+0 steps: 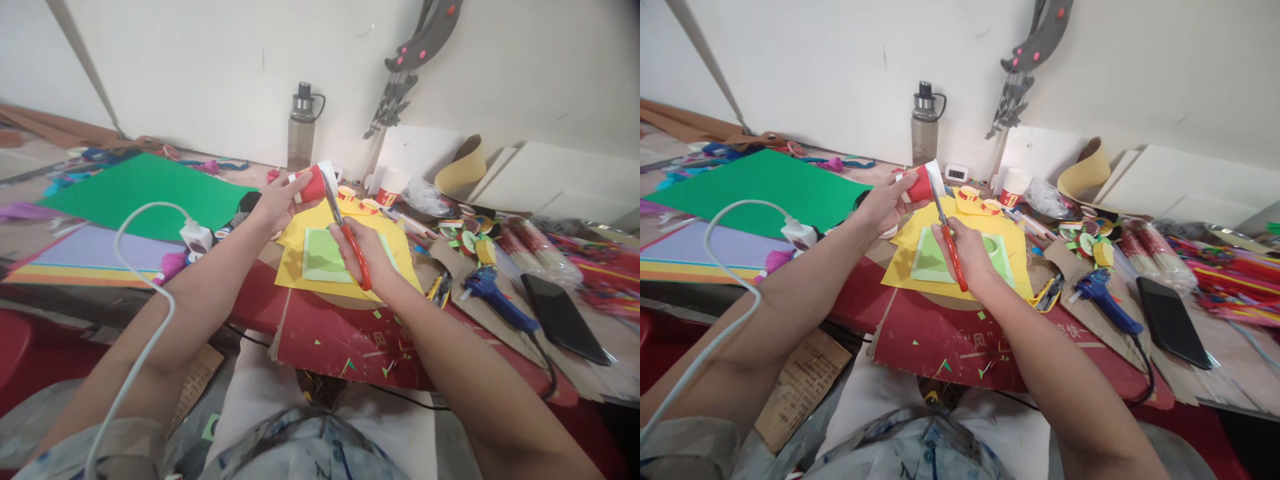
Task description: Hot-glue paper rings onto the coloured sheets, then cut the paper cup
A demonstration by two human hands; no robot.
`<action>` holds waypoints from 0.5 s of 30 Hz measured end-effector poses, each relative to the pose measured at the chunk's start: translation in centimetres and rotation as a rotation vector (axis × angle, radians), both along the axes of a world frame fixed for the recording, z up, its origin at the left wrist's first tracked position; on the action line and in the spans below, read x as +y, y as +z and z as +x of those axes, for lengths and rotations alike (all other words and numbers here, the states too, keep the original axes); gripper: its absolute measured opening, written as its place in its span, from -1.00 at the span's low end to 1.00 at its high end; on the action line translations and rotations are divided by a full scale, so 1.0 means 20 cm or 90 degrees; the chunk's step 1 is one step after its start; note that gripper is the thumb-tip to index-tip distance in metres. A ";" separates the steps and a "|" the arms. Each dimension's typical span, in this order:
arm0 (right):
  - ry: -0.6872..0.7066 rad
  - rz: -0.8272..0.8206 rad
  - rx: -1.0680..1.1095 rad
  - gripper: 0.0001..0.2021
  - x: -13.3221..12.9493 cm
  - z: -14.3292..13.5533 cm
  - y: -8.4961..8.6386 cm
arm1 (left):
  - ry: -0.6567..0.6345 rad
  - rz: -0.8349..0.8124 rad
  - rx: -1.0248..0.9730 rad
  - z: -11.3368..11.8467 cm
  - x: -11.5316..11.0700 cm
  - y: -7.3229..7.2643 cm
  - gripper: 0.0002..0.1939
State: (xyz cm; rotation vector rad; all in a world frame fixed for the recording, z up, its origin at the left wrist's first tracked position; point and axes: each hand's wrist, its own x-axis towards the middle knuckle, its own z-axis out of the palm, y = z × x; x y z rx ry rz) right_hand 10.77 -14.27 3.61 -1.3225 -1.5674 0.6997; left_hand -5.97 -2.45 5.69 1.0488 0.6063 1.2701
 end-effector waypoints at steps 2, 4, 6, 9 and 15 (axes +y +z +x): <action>0.000 -0.003 -0.003 -0.41 0.00 0.00 0.00 | 0.008 0.002 -0.001 0.00 0.00 0.00 -0.72; 0.001 -0.002 -0.001 -0.41 0.01 0.00 -0.01 | 0.020 0.007 -0.004 0.00 0.01 0.00 -0.68; 0.008 -0.006 0.007 -0.41 0.01 0.00 -0.01 | 0.026 0.015 -0.003 0.00 0.01 0.00 -0.65; 0.035 -0.024 0.022 -0.42 0.00 0.00 0.00 | 0.025 0.030 0.003 -0.01 0.02 -0.01 -0.63; 0.045 -0.029 0.002 -0.44 -0.01 0.01 0.02 | 0.030 0.047 0.018 -0.01 0.00 0.00 -0.66</action>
